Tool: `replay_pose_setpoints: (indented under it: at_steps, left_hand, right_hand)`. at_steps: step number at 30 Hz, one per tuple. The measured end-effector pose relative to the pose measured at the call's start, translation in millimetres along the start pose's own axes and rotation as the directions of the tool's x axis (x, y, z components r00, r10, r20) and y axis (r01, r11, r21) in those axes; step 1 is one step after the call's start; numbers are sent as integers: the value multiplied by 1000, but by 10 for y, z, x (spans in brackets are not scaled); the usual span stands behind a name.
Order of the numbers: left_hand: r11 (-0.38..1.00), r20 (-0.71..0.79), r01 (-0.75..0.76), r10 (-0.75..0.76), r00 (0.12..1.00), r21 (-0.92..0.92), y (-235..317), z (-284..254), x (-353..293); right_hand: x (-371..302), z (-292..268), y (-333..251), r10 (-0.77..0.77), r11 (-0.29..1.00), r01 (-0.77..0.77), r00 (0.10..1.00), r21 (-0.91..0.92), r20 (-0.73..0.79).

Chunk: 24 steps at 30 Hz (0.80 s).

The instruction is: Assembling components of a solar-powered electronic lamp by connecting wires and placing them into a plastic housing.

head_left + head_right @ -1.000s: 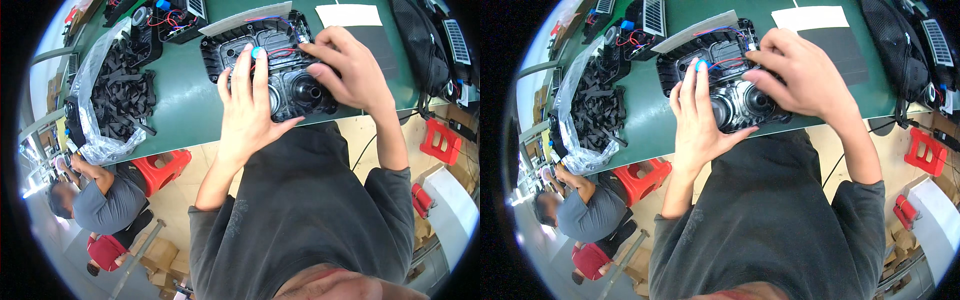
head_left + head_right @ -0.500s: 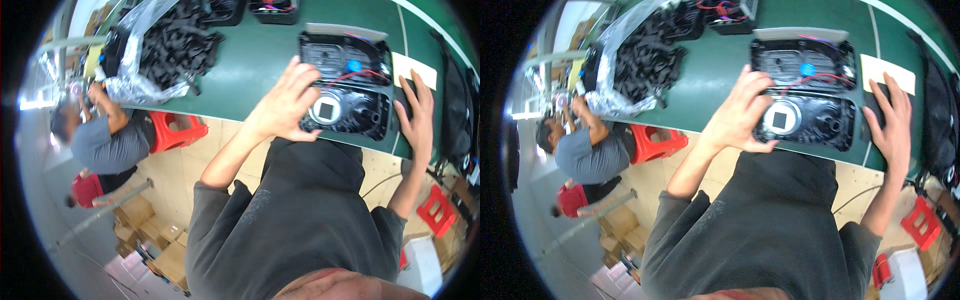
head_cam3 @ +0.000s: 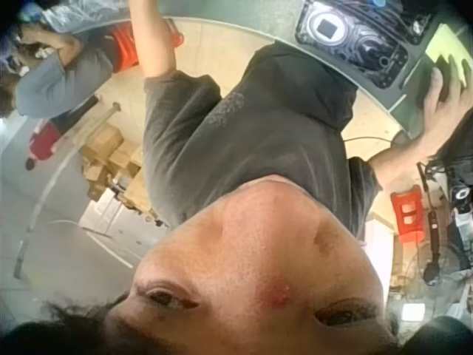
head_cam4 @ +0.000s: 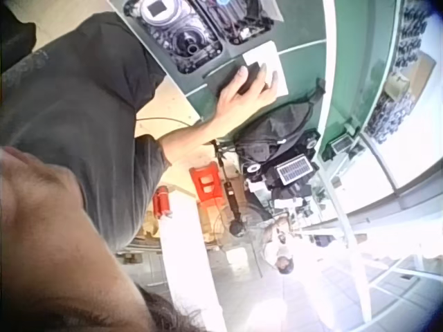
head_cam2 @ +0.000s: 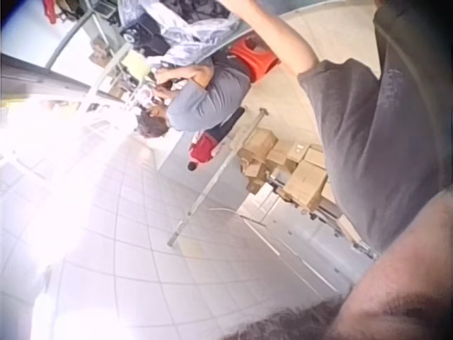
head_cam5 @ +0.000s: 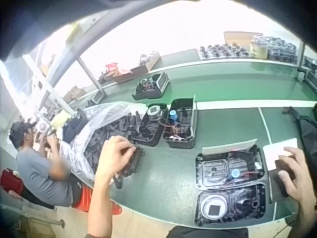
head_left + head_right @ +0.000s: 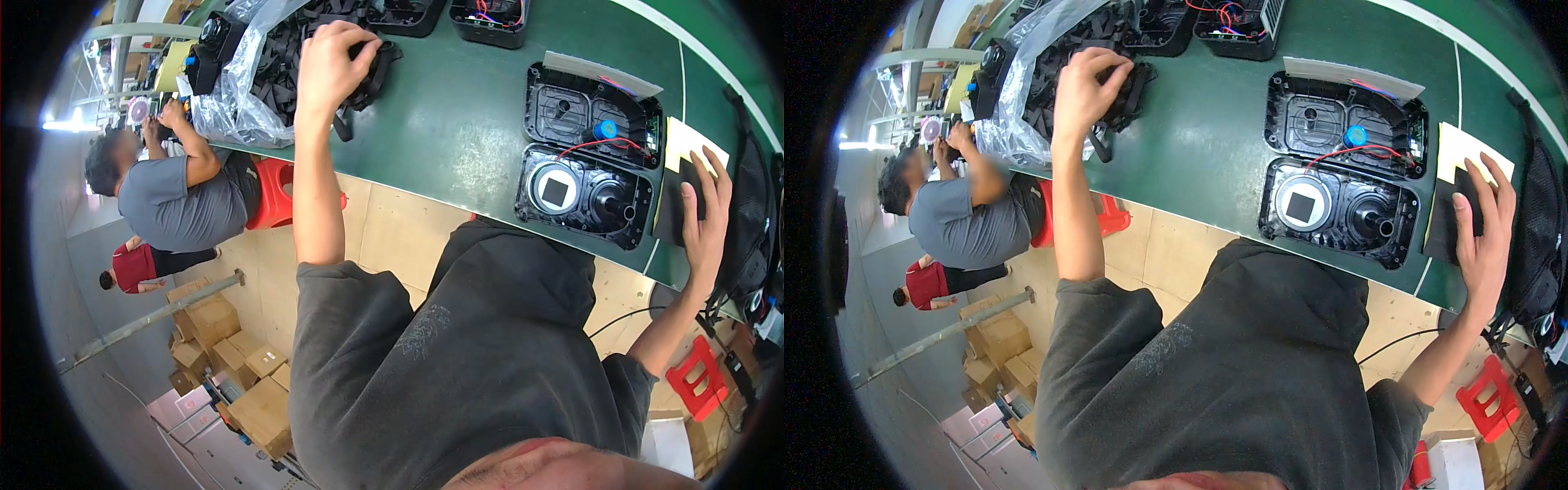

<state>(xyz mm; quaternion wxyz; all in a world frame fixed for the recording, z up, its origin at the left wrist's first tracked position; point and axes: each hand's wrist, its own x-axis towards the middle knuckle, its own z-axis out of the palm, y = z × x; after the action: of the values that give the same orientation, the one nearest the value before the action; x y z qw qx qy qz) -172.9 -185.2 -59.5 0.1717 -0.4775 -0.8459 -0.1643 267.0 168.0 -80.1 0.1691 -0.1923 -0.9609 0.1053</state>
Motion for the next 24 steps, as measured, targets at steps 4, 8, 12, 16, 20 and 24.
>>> replay_pose_setpoints:
  at_steps: [4,8,12,16,20,24]
  left_hand:
    - [886,-140,137,-219,966,-443,120,-228,89]
    - [614,-198,125,-430,881,-779,316,-462,97]
    - [357,-180,-84,-246,953,-930,1307,-328,258]
    - [556,-416,-268,-157,896,-787,2104,-55,86]
    - [645,-459,-367,28,888,-670,2535,113,-113]
    - [641,-400,-442,221,889,-628,2496,60,-52]
  right_hand:
    - [93,-130,-119,-9,999,11,1000,52,-29]
    - [224,-161,-413,-102,963,125,989,240,-106]
    - [456,-217,-1142,-35,535,24,999,845,-5]
    - [638,-28,-1532,-31,7,-262,965,965,262]
    - [598,16,-1392,96,-55,-206,973,977,211]
    - [509,-50,-1138,120,56,-280,955,958,272]
